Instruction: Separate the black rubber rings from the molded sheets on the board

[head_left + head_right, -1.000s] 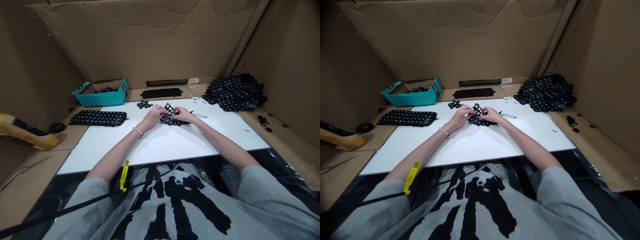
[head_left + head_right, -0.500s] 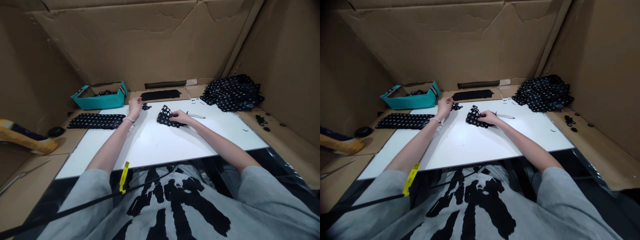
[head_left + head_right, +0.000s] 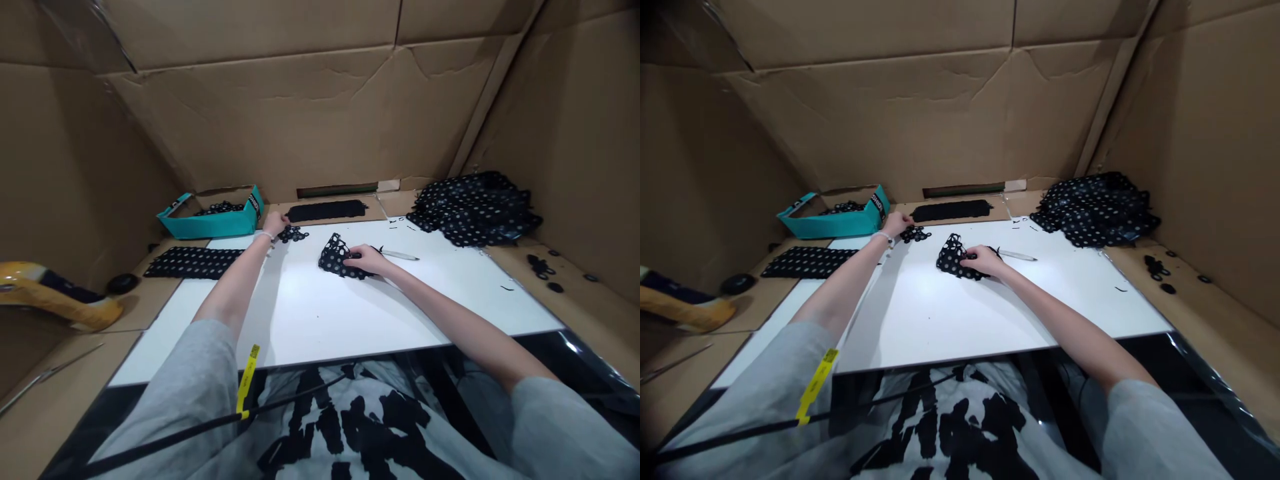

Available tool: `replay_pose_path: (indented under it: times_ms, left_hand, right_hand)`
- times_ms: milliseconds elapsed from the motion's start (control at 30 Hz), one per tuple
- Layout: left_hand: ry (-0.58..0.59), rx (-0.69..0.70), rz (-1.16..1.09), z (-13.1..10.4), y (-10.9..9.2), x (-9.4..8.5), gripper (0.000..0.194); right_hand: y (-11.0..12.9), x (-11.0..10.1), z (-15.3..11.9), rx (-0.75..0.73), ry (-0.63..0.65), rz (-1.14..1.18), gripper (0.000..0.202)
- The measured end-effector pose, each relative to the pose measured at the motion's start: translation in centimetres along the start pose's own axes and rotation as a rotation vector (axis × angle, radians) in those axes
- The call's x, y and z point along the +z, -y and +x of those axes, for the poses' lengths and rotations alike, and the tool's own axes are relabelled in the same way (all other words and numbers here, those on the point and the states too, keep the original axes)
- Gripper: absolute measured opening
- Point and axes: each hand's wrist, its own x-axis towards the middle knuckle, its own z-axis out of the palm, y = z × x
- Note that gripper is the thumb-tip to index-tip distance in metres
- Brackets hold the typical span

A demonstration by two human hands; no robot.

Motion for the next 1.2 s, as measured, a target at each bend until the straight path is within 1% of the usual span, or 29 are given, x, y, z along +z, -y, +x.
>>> replay_pose_path:
  times_ms: [167,233,300,367,400,467,533,567,600,667,733,833,900,967,1033,1067,1133,1200]
  left_hand:
    - [0.054,0.051,-0.035,-0.6,0.1,-0.9,0.006]
    - [0.049,0.062,-0.035,-1.1,-0.3,-1.4,0.008]
    - [0.007,0.076,-0.036,-2.2,-1.2,-2.0,0.015]
    - [-0.046,0.137,-0.071,-4.4,-2.9,-2.4,0.022]
    - [-0.046,0.211,-0.117,-5.9,-3.9,-2.5,0.025]
    - [0.009,0.378,-0.219,-9.7,-6.0,-2.2,0.028]
    - [0.047,0.537,-0.257,-13.7,-7.8,-1.4,0.029]
    - [0.057,0.577,-0.263,-15.4,-8.5,-0.9,0.029]
    - [0.075,0.584,-0.265,-16.8,-8.9,-0.4,0.027]
    - [0.065,0.535,-0.297,-18.4,-9.4,0.7,0.026]
    - [0.100,0.473,-0.360,-18.7,-9.4,1.5,0.026]
    - [0.245,0.362,-0.517,-18.0,-9.1,2.1,0.021]
    - [0.307,0.242,-0.643,-17.5,-8.8,2.3,0.020]
    - [0.292,0.114,-0.756,-17.1,-8.4,2.3,0.018]
    - [0.232,0.017,-0.831,-16.5,-7.9,1.9,0.015]
    - [0.199,-0.003,-0.845,-16.0,-7.7,1.7,0.015]
    - [0.160,0.006,-0.828,-15.1,-7.5,1.2,0.016]
    - [0.162,0.047,-0.798,-14.2,-7.5,0.8,0.019]
  right_hand:
    - [0.1,0.0,0.0,-0.019,0.004,0.018,0.025]
    - [0.2,0.0,-0.2,-0.017,0.013,0.036,0.025]
    - [0.3,-0.1,-0.3,-0.004,0.015,0.051,0.026]
    - [0.5,0.0,-0.4,-0.002,0.006,0.056,0.028]
    - [0.5,0.0,-0.4,-0.006,-0.001,0.059,0.028]
    - [0.6,0.1,-0.4,-0.022,-0.010,0.081,0.029]
    - [0.7,0.1,-0.3,-0.061,-0.016,0.114,0.029]
    - [0.7,0.1,-0.3,-0.094,-0.013,0.139,0.030]
    - [0.8,0.1,-0.2,-0.132,-0.006,0.167,0.031]
    - [0.9,0.2,-0.3,-0.191,0.009,0.219,0.034]
    - [1.2,0.2,-0.4,-0.206,0.012,0.248,0.037]
    - [1.7,0.5,-0.8,-0.161,-0.016,0.240,0.040]
    - [1.9,0.7,-0.9,-0.129,-0.033,0.228,0.040]
    - [2.1,1.0,-0.8,-0.096,-0.043,0.228,0.040]
    - [2.2,1.3,-0.6,-0.056,-0.056,0.245,0.041]
    - [2.3,1.4,-0.5,-0.036,-0.066,0.252,0.041]
    - [2.3,1.6,-0.2,-0.005,-0.090,0.252,0.041]
    - [2.4,1.5,0.0,0.003,-0.112,0.250,0.039]
